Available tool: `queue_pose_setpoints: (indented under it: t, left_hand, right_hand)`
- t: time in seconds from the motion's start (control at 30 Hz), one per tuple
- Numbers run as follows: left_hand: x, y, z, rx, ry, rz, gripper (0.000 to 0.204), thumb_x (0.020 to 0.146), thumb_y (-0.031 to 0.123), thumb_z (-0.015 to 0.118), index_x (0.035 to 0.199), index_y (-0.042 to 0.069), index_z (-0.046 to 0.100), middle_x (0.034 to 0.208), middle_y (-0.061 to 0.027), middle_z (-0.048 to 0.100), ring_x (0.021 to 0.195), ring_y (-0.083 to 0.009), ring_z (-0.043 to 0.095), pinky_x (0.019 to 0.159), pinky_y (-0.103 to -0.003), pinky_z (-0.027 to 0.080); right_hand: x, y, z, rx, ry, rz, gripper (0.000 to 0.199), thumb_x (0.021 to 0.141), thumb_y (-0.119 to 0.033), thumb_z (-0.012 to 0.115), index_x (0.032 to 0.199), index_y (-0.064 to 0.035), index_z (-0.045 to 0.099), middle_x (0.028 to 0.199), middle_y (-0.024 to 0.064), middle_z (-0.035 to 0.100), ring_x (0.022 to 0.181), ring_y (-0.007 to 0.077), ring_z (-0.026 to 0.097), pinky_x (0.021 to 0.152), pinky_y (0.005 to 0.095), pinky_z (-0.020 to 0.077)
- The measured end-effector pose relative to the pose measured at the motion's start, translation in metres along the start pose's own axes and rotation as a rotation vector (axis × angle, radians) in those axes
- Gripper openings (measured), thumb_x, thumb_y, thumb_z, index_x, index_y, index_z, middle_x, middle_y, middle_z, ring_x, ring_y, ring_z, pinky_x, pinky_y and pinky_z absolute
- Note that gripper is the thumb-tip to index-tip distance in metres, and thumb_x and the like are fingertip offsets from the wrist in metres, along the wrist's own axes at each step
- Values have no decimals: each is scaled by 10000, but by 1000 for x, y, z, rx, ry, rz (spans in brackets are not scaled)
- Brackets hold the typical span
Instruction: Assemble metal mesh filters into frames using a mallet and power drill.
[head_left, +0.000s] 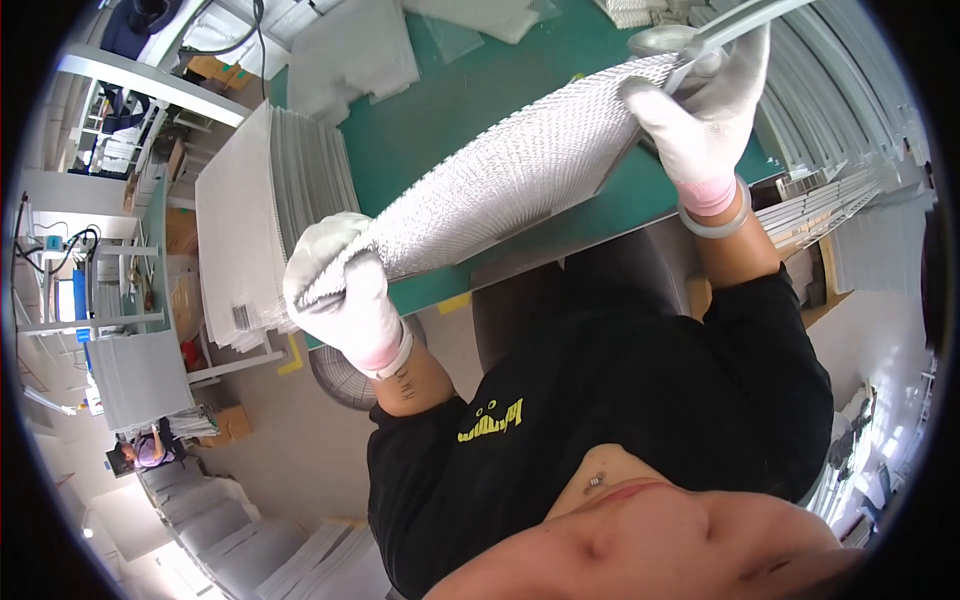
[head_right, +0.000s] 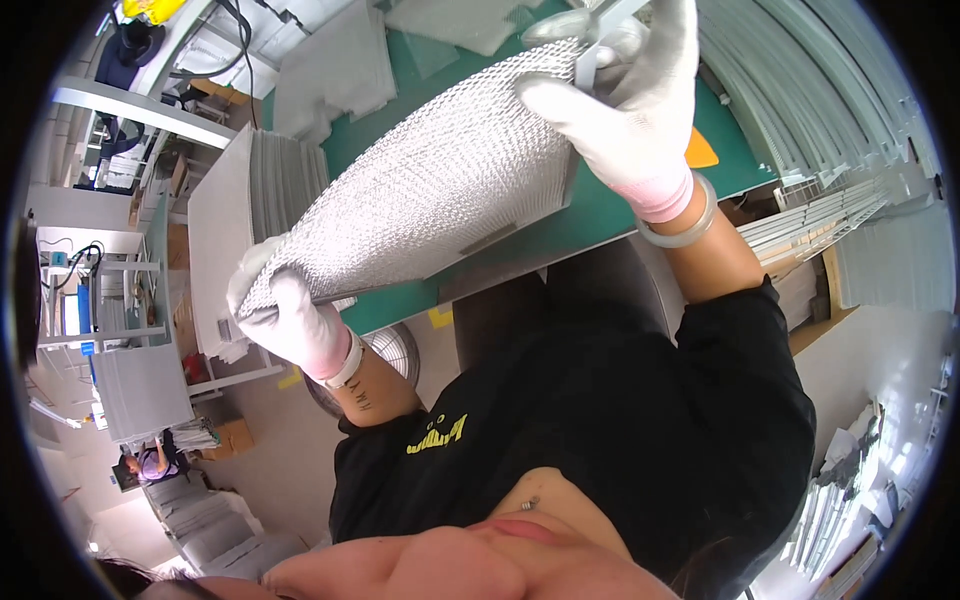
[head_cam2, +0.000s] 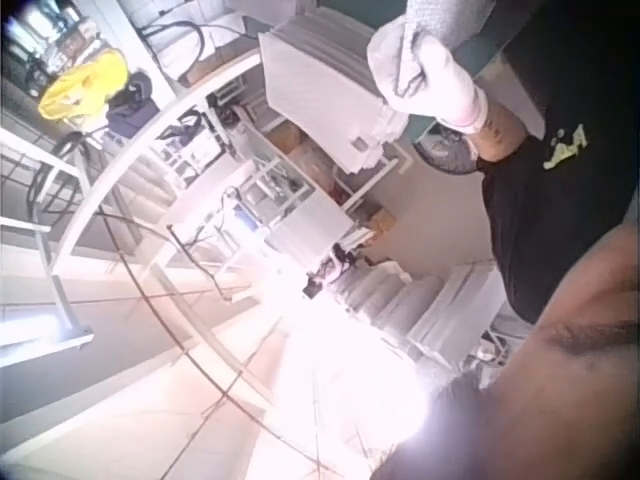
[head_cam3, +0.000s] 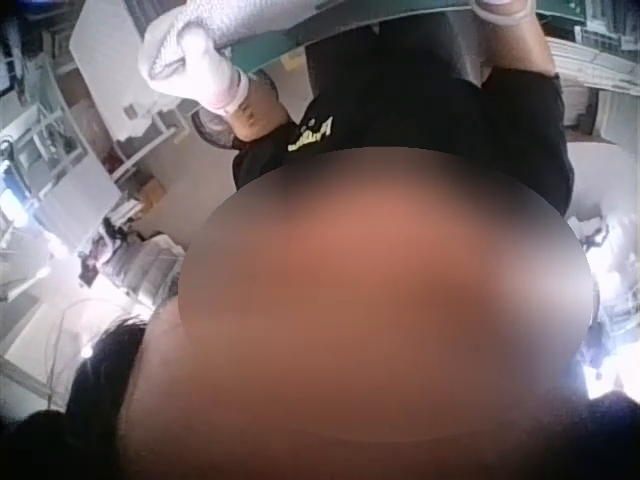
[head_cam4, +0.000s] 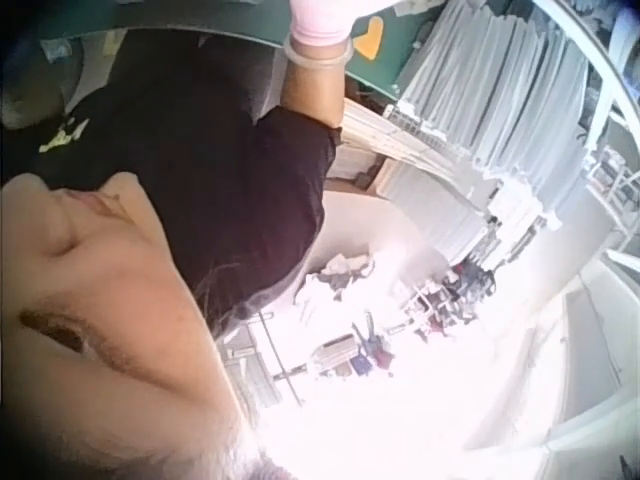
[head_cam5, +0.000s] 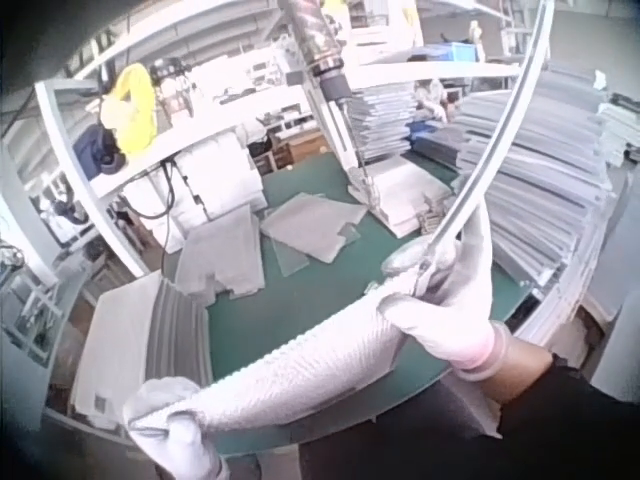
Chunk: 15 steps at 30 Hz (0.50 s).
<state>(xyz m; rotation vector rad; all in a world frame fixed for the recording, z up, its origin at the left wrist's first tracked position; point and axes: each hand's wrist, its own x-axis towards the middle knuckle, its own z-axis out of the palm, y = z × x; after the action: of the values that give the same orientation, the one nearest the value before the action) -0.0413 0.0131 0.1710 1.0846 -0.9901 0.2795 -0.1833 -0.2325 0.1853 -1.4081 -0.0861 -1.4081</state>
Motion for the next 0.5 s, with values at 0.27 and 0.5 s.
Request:
queue_pose_setpoints:
  t: [0.27, 0.5]
  left_hand:
    - [9, -9, -4, -32, 50, -189, 165, 773, -49, 668, 937, -43, 663, 907, -97, 664, 825, -128, 595, 757, -242, 462]
    - [11, -11, -6, -2, 84, -264, 200, 785, -64, 686, 984, -41, 675, 874, -52, 660, 778, -80, 582, 711, -219, 471]
  right_hand:
    - [77, -22, -26, -674, -782, -429, 496, 864, -124, 719, 1319, 23, 590, 998, 139, 698, 833, 224, 660, 786, 353, 529]
    - [103, -57, -6, -705, -1295, -331, 535, 807, 14, 616, 1330, -97, 607, 1046, 136, 674, 948, 343, 624, 864, 387, 503]
